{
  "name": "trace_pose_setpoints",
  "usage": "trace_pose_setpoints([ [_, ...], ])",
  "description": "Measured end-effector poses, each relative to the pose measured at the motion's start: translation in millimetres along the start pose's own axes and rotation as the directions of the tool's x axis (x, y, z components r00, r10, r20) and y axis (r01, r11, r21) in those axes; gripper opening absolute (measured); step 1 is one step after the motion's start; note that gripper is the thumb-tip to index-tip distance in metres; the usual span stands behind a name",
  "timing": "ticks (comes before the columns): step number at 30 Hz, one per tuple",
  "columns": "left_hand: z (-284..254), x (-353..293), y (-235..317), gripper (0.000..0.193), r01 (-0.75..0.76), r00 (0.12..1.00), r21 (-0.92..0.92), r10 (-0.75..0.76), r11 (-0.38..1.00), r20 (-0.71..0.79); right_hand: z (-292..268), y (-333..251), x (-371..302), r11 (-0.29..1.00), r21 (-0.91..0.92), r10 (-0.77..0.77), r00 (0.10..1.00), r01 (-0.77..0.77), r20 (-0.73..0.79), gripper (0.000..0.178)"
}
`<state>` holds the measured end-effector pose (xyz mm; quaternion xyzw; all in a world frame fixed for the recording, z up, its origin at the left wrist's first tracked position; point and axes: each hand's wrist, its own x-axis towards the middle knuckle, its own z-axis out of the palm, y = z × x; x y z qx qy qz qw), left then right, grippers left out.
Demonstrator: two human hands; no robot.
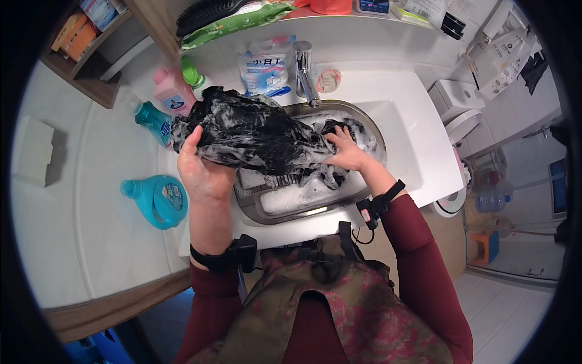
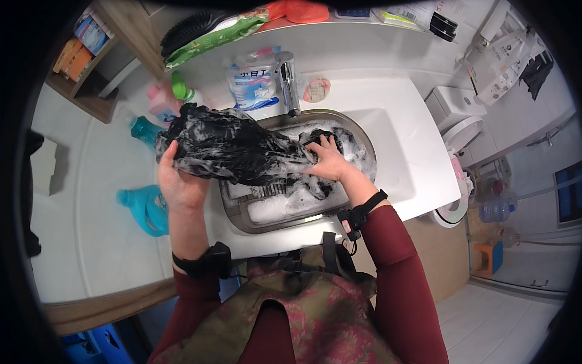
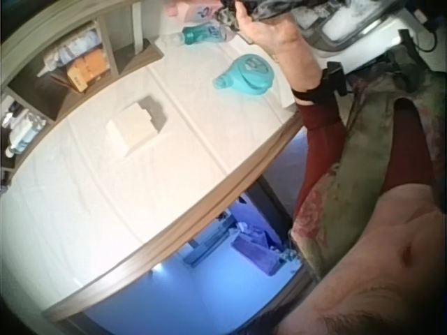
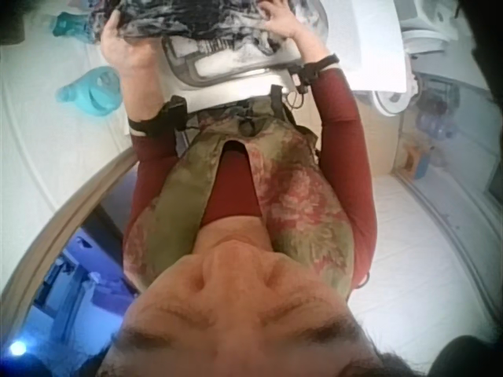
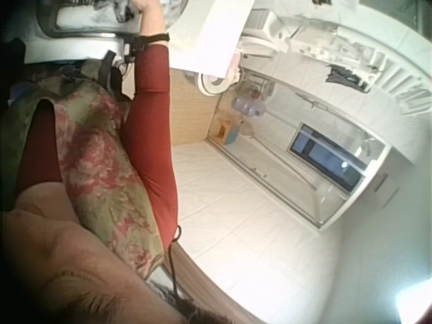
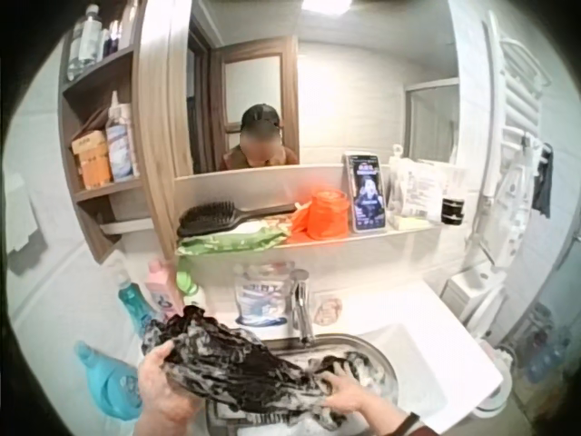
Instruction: The person hand-washes a dark garment in a sink filled with soapy water. They repeatedly agitate, rub, and squeeze the fabric to clean it.
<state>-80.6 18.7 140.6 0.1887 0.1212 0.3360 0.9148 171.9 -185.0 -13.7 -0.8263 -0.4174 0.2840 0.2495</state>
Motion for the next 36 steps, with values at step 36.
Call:
trace_pose_setpoints([
  [36, -118, 46, -56, 0.033, 0.124, 0.97, 0.27, -0.059, 0.955, -0.236, -46, 9, -16, 0.258, 0.954, 0.218, 0.952, 0.154, -0.213, 0.04],
])
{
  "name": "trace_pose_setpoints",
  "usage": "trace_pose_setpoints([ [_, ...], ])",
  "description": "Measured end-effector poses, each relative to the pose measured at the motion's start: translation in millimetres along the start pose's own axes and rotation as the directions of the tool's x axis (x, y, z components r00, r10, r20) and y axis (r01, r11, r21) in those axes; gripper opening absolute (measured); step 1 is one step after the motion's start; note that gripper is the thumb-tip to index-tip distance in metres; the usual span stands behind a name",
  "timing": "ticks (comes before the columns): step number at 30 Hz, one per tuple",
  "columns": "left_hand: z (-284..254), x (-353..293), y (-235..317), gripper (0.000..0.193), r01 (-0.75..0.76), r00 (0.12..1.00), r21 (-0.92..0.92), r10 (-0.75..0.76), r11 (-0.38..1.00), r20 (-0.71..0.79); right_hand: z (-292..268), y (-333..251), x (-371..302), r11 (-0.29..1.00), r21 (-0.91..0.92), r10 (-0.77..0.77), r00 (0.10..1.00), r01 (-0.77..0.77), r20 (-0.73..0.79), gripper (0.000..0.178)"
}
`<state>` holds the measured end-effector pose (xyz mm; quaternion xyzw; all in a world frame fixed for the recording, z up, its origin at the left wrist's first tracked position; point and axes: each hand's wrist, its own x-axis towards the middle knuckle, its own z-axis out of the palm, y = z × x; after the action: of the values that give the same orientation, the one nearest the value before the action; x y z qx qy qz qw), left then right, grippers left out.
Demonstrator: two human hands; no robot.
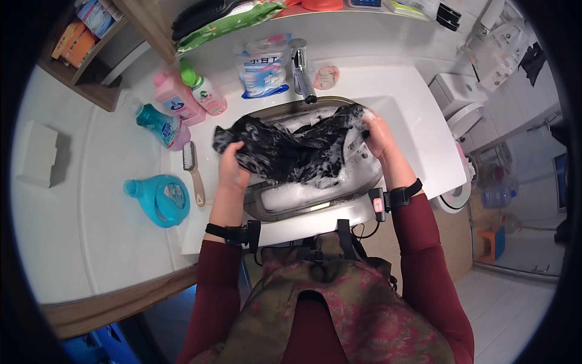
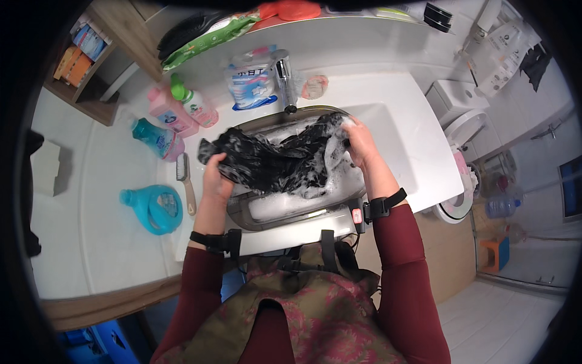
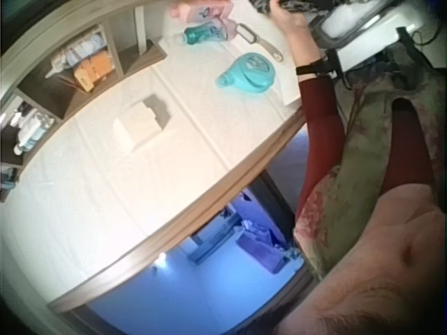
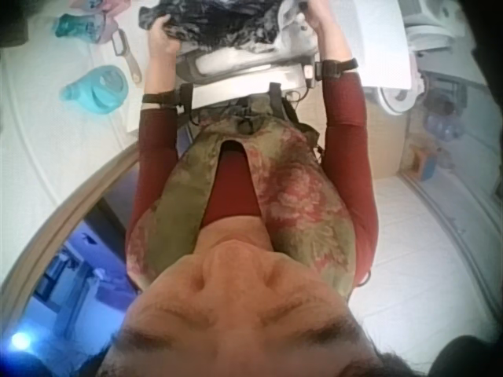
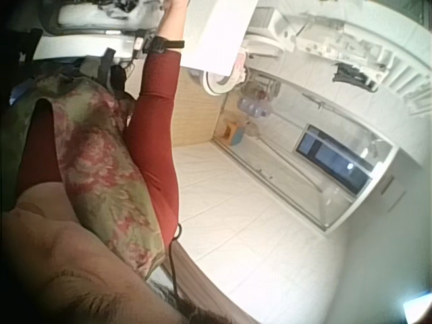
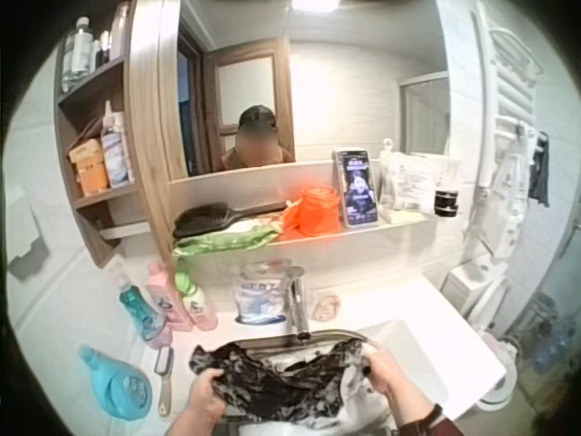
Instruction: The person hand-washes a dark garment in a sink filled with soapy water. They repeatedly agitate, rub, and squeeze the fabric to clean it.
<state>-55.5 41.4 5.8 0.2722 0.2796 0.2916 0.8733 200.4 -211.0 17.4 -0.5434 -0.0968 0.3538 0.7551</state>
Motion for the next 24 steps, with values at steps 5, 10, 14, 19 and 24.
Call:
trace_pose_setpoints([
  [5, 11, -4, -30, 0.088, -0.063, 0.861, 0.991, 0.509, 0.118, -0.006, 29, -25, -17, 0.954, 0.269, -0.152, 0.986, 0.13, 0.063, 0.043],
  [10, 51, -27, -35, 0.122, -0.576, 0.763, 0.75, 0.116, -0.325, 0.636, 59, -24, -27, 0.894, 0.447, -0.148, 0.913, -0.042, 0.381, 0.047],
  [14, 62, -14, -38, 0.079, -0.525, 0.844, 0.806, 0.049, 0.273, 0.533, 67, -11, -23, 0.814, 0.555, -0.041, 0.937, -0.17, 0.347, 0.036],
  [19, 49, -5, -49, 0.036, 0.005, 0.948, 0.216, -0.073, 0.976, 0.309, 85, 28, -24, 0.752, 0.65, 0.036, 0.991, -0.112, 0.129, 0.037],
  [24, 45, -3, -62, 0.036, 0.169, 0.983, -0.039, -0.166, 0.985, 0.075, 131, 76, -42, 0.783, -0.398, -0.525, 0.851, 0.478, -0.011, 0.043],
])
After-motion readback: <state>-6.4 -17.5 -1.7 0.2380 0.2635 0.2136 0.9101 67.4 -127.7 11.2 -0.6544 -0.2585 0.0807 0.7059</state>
